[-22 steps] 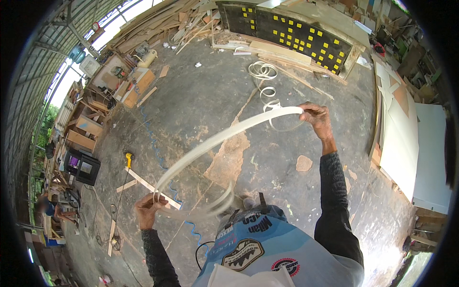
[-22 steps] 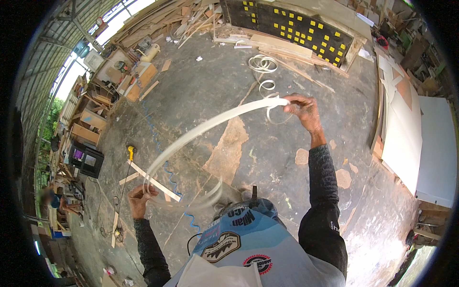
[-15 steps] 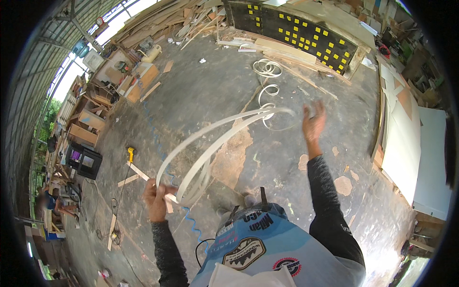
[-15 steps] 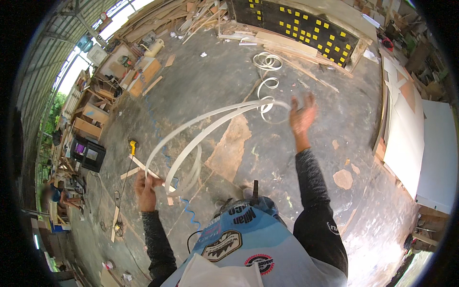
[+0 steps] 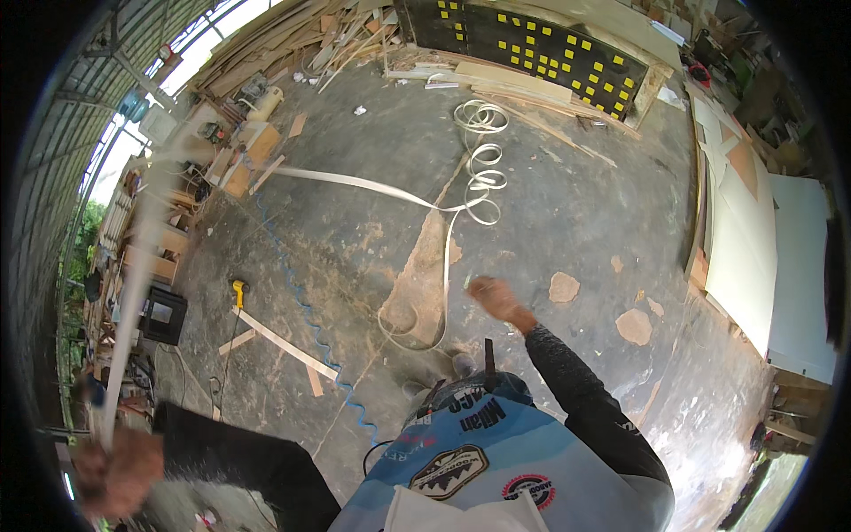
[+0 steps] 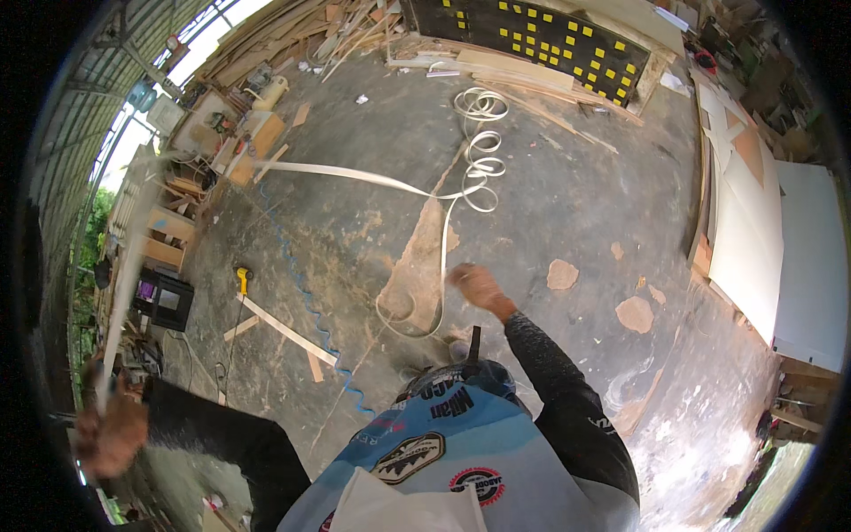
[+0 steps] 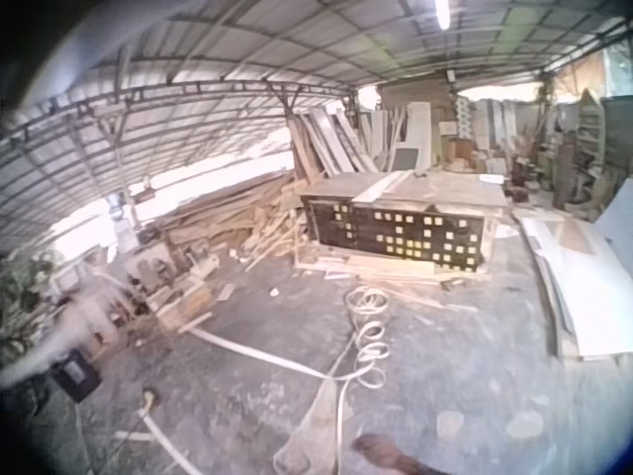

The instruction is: The person uncoils a long strip of white edging material from a large roll, straightens it, and then rewinds it into a smaller, more manageable coil by hand.

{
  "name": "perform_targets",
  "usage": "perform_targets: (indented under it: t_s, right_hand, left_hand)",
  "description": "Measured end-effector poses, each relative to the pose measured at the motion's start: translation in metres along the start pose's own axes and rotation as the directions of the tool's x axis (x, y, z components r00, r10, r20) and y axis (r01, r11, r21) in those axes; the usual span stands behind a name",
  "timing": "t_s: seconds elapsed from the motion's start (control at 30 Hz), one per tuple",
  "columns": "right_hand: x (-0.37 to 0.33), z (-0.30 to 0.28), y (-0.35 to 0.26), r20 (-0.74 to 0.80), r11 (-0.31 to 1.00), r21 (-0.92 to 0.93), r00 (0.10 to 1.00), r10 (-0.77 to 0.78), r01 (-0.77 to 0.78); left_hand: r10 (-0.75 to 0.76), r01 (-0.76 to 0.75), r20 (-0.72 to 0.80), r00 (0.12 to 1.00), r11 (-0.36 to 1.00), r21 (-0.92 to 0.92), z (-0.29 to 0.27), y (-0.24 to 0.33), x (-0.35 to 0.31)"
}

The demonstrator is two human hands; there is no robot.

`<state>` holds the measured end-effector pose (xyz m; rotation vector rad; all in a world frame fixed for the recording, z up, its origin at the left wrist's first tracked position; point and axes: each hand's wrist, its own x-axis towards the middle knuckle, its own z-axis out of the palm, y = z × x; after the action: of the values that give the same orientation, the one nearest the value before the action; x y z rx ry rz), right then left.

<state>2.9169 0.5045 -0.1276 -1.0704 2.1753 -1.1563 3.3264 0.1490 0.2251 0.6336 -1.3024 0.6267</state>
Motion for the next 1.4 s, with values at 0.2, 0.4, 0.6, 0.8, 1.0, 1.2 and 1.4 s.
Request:
perform_targets:
  t_s: [0.2, 0.4, 0.6, 0.8, 1.0, 1.2, 1.4]
  right_hand:
    - [-0.041, -0.004, 0.104, -0.313, 0.887, 0.02, 0.84, 0.444, -0.461]
    - [-0.062, 0.034, 0.112, 0.2, 0.883, -0.444, 0.943, 0.265, -0.154]
    - [-0.04, 0.056, -0.058, 0.049, 0.984, -0.083, 0.987, -0.153, 0.156]
    - [-0.033, 0.034, -0.157, 0.029, 0.819, 0.039, 0.818, -0.574, 0.573]
    - [-0.012, -0.007, -0.117, -0.216, 0.902, 0.101, 0.895, -0.391, 0.419]
    - [-0.02, -0.082, -0.051, -0.183, 0.967, -0.151, 0.956, -0.23, 0.204]
    - [-0.046, -0.035, -0.078, 0.358, 0.963, 0.048, 0.896, -0.263, 0.264]
  left_hand:
    - [0.171, -0.365, 0.985, -0.015, 0.916, -0.165, -0.092, -0.018, -0.289]
    - [0.163, 0.26, 0.848, -0.504, 0.965, -0.031, -0.124, 0.023, -0.317]
    - [0.188, 0.353, 0.975, -0.118, 0.926, -0.136, -0.059, 0.144, -0.213]
    - [0.53, 0.529, 0.83, -0.172, 0.761, -0.376, -0.062, 0.228, -0.162]
    - [0.303, 0.651, 0.893, -0.333, 0.759, -0.015, -0.077, 0.176, -0.168]
    - [-0.032, 0.779, 0.963, -0.268, 0.581, 0.236, -0.13, 0.074, -0.222]
    - [-0.355, 0.938, 0.877, -0.325, -0.237, 0.252, -0.137, 0.063, -0.231]
